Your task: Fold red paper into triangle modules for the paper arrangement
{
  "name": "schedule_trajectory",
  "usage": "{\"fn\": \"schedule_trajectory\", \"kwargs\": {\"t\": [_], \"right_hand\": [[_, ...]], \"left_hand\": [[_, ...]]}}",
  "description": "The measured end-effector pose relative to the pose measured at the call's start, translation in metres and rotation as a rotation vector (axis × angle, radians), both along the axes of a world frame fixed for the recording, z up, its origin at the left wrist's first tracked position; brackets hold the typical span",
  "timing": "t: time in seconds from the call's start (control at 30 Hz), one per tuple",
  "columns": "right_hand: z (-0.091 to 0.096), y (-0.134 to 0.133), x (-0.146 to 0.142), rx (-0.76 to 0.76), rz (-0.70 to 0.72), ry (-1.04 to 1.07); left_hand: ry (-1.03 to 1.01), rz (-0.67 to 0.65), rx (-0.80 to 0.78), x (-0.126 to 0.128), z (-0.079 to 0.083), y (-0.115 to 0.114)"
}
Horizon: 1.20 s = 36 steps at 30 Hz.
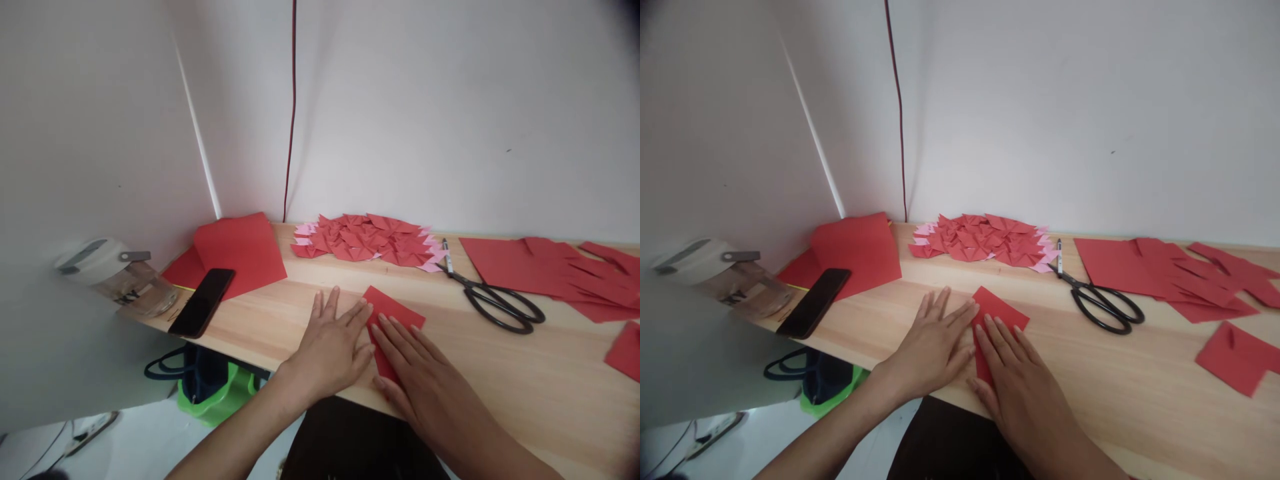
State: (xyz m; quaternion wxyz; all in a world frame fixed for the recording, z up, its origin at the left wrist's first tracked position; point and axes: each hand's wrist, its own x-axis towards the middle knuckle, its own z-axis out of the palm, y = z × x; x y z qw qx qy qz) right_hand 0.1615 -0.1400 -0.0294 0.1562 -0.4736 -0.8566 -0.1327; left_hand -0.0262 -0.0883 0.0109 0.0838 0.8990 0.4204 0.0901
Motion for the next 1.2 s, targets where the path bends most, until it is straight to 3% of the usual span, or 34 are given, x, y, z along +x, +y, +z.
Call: {"fn": "schedule_trajectory", "kwargs": {"t": [0.63, 1.07, 1.2], "right_hand": [[-0.009, -0.061, -0.006, 0.176, 0.001, -0.138], [-0.007, -0.067, -0.008, 0.208, -0.019, -0.124], [-0.010, -0.067, -0.007, 0.208, -0.002, -0.142]], "left_hand": [[0.097, 0.077, 0.154, 0.022, -0.004, -0.009], [0.167, 0.087, 0.140, 0.025, -0.007, -0.014], [0.167, 0.104, 0.132, 0.029, -0.011, -0.004]]}}
